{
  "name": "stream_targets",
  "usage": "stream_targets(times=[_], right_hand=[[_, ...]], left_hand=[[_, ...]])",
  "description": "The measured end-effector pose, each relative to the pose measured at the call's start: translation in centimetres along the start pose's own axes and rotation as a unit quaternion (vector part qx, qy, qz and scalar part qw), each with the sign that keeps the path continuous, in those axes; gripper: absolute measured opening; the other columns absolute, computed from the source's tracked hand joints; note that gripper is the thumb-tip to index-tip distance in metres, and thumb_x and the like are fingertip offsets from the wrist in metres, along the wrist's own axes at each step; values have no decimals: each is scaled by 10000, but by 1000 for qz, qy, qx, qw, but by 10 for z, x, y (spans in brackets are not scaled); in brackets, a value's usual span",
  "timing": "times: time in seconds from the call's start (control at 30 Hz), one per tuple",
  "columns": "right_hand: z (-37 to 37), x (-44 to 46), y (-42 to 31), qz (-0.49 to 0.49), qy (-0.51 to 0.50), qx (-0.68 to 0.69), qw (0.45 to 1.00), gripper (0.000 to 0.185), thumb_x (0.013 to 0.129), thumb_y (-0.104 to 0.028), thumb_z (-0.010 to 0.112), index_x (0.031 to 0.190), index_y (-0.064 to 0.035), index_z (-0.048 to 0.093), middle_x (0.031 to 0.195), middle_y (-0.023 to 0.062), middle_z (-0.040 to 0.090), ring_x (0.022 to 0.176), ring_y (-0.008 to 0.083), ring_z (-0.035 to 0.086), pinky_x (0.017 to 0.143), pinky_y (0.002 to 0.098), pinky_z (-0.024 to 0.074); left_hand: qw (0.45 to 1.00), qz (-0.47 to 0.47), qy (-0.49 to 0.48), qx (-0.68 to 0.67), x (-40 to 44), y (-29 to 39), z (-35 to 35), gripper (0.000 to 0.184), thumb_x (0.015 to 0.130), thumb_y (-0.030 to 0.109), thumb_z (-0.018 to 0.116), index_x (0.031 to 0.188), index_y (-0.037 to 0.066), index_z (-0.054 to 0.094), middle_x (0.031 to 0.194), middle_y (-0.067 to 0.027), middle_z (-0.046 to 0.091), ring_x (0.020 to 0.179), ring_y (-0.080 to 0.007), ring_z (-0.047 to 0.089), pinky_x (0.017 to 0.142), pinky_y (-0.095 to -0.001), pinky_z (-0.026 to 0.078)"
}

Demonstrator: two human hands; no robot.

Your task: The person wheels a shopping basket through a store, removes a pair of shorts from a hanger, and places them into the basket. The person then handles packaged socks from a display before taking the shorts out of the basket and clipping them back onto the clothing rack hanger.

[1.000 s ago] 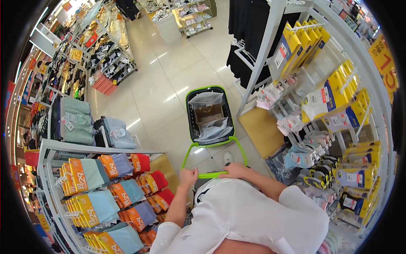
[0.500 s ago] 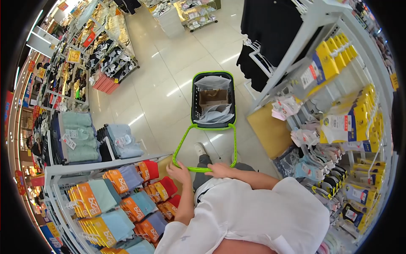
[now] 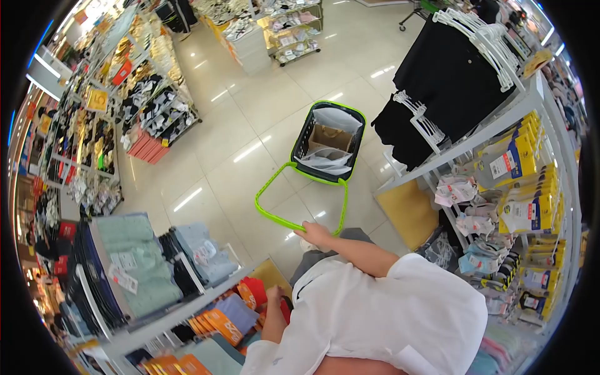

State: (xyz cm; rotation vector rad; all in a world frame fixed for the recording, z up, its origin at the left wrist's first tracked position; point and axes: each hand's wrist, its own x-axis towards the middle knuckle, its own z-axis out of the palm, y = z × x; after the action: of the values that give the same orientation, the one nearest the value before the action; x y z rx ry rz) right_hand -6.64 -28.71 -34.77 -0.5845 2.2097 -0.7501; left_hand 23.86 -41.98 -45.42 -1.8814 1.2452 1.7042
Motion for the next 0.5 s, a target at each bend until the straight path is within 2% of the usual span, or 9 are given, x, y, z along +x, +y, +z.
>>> stream_targets(times=[0.03,0.07,0.1,0.2,0.27,0.33,0.47,0.5], right_hand=[[-5,18,-8,18,13,-11,1000,463,799,-497,475,882,-47,547,848,186,605,822,366,570,696,460,441],[-14,35,-16,24,19,-8,999,463,799,-497,475,882,-47,547,848,186,605,822,366,570,696,460,441],[-24,51,-22,24,31,-7,999,469,797,-500,475,896,-49,556,854,189,606,828,367,571,700,458,444],[-49,96,-39,39,43,14,998,480,793,-504,475,927,-52,570,869,192,607,839,364,573,705,454,448],[-60,124,-47,51,39,36,997,486,791,-504,475,943,-53,575,878,193,607,846,361,574,706,450,449],[-72,151,-51,68,12,76,995,491,794,-493,471,963,-44,573,885,191,609,856,347,579,702,445,452],[-105,201,-56,42,45,120,991,506,801,-490,461,908,-5,563,819,189,611,799,344,589,691,444,451],[-121,216,-59,51,9,143,988,508,804,-489,463,880,6,550,775,174,606,708,317,587,624,423,453]], left_hand=[[1000,2,5,-28,9,2,-5,150,760,159,470,730,24,529,589,-90,524,438,-206,509,354,-281,408],[1000,-8,7,-9,21,3,-11,178,784,169,446,800,15,534,726,-130,589,468,-227,534,437,-312,423],[1000,-7,2,-2,28,7,-11,178,784,169,446,800,15,534,726,-130,589,468,-227,534,437,-312,423],[994,-14,-70,-82,49,27,-9,114,771,109,451,700,30,494,577,-75,492,441,-223,515,378,-320,390],[998,-28,-57,-29,71,38,-2,110,754,108,460,708,17,502,573,-85,493,437,-208,497,363,-307,357],[998,-36,-52,17,93,69,20,113,738,106,470,716,3,510,570,-95,495,433,-192,479,347,-294,324],[999,5,-38,29,83,194,53,133,757,126,474,752,-4,504,638,-95,533,477,-189,502,405,-284,384],[999,16,-36,30,80,228,65,139,762,131,475,761,-5,503,654,-95,542,488,-188,508,419,-282,399]])
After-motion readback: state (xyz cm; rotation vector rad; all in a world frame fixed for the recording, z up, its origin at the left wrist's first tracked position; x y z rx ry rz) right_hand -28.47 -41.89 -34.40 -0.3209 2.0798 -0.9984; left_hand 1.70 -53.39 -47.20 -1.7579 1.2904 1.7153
